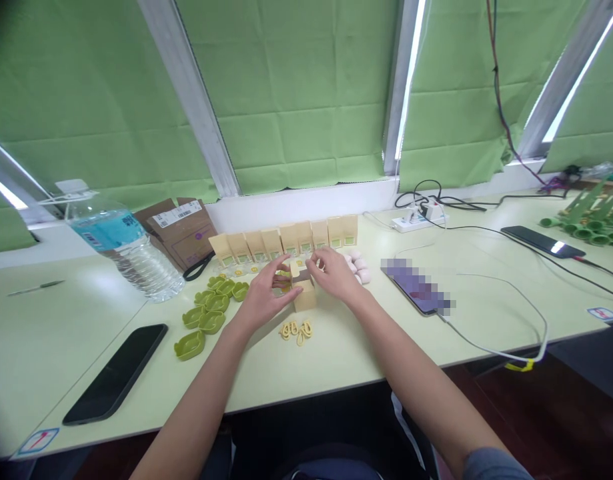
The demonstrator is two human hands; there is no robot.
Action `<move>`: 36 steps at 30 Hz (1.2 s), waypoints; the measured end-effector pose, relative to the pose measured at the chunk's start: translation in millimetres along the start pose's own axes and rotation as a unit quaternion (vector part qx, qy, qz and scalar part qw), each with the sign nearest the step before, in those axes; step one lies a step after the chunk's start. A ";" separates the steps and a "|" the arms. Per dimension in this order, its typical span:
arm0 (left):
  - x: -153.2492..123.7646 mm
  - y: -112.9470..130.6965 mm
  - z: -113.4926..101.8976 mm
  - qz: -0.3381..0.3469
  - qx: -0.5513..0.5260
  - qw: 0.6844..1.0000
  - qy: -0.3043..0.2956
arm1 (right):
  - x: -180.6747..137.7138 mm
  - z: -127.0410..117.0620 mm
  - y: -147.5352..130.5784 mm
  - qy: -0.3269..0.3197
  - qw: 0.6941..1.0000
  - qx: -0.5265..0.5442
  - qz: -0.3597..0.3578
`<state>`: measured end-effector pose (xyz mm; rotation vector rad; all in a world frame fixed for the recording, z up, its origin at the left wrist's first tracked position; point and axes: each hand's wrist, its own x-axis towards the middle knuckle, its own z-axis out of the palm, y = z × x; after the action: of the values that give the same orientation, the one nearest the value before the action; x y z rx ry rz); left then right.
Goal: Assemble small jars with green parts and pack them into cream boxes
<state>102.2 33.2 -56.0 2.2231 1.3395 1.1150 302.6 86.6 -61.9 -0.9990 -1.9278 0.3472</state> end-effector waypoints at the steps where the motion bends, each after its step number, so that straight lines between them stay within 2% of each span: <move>1: -0.1 0.0 -0.5 -0.010 -0.025 1.000 -0.002 | -0.1 -1.9 2.9 0.000 1.000 -0.003 -0.007; 4: -0.3 -0.2 -2.4 -0.036 -0.072 0.997 -0.013 | -0.9 -5.9 8.2 -0.028 0.999 0.009 -0.014; 9: 1.0 -3.3 -4.9 -0.039 -0.053 0.998 -0.023 | -3.2 -5.0 4.8 -0.088 0.996 0.027 -0.004; 17: 3.8 -11.5 -0.7 -0.051 -0.075 0.996 0.002 | -6.5 0.3 -0.9 -0.125 0.991 0.043 0.009; 22: 6.5 -15.6 1.3 -0.027 -0.005 0.998 0.053 | -9.9 4.6 -0.3 -0.143 0.984 0.099 0.041; 26: 6.4 -17.7 3.5 0.026 0.030 0.996 0.077 | -12.8 7.0 -3.8 -0.163 0.980 0.104 0.040; 31: 2.0 -12.9 4.8 0.074 0.047 0.995 0.055 | -13.8 8.9 -6.9 -0.164 0.981 0.095 0.034; 36: -1.2 -4.9 4.4 0.073 0.036 0.996 0.019 | -13.4 11.8 -5.5 -0.163 0.982 0.091 0.038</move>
<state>102.2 35.2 -62.3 2.3978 1.2670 1.1809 293.5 74.6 -73.1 -0.9399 -2.1045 0.7588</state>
